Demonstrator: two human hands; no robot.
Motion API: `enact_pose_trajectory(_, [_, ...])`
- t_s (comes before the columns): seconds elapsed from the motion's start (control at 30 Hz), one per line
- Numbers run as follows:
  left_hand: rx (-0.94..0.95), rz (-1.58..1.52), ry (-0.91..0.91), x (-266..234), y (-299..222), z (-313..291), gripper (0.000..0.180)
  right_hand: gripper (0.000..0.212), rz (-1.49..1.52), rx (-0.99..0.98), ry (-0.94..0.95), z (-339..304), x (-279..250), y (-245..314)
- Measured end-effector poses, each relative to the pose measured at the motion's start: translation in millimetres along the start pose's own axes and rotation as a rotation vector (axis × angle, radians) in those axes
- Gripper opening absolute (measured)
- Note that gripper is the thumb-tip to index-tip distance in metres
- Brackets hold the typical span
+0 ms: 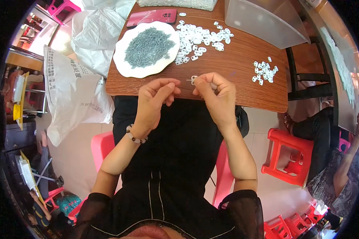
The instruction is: Assembling small grey plastic inserts into white plastic housings by hand.
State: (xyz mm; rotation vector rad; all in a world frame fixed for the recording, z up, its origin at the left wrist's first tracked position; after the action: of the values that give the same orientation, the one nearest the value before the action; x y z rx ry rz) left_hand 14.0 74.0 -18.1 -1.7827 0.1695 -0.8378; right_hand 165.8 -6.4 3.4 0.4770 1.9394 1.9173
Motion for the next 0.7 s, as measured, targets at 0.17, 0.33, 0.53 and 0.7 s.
enact_pose_trajectory(0.17, [0.461,0.801,0.033,26,-28,35,0.017,0.011,0.128,-0.058,-0.105,4,-24,5])
enact_pose_trajectory(0.33, [0.865,1.413,0.057,36,-20,85,0.023,0.012,0.164,-0.113,-0.114,4,-29,9])
enact_pose_trajectory(0.53, [0.779,1.724,0.09,45,-10,109,0.022,0.012,0.215,-0.117,-0.111,2,-31,11])
enact_pose_trajectory(0.7, [0.879,1.65,0.108,46,-11,108,0.017,0.013,0.199,-0.098,-0.112,4,-33,12])
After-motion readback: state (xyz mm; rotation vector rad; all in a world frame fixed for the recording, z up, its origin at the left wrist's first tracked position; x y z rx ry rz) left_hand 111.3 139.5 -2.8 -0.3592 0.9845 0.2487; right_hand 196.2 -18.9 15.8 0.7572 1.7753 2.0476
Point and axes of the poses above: each hand's wrist, its own z-axis towards the middle knuckle, its own x-axis out of the palm, y = z × x, the point moved 2 cm from there along z, towards the middle knuckle, and after that the axes turned 3 degrees about -z, right-handed, at the moved point
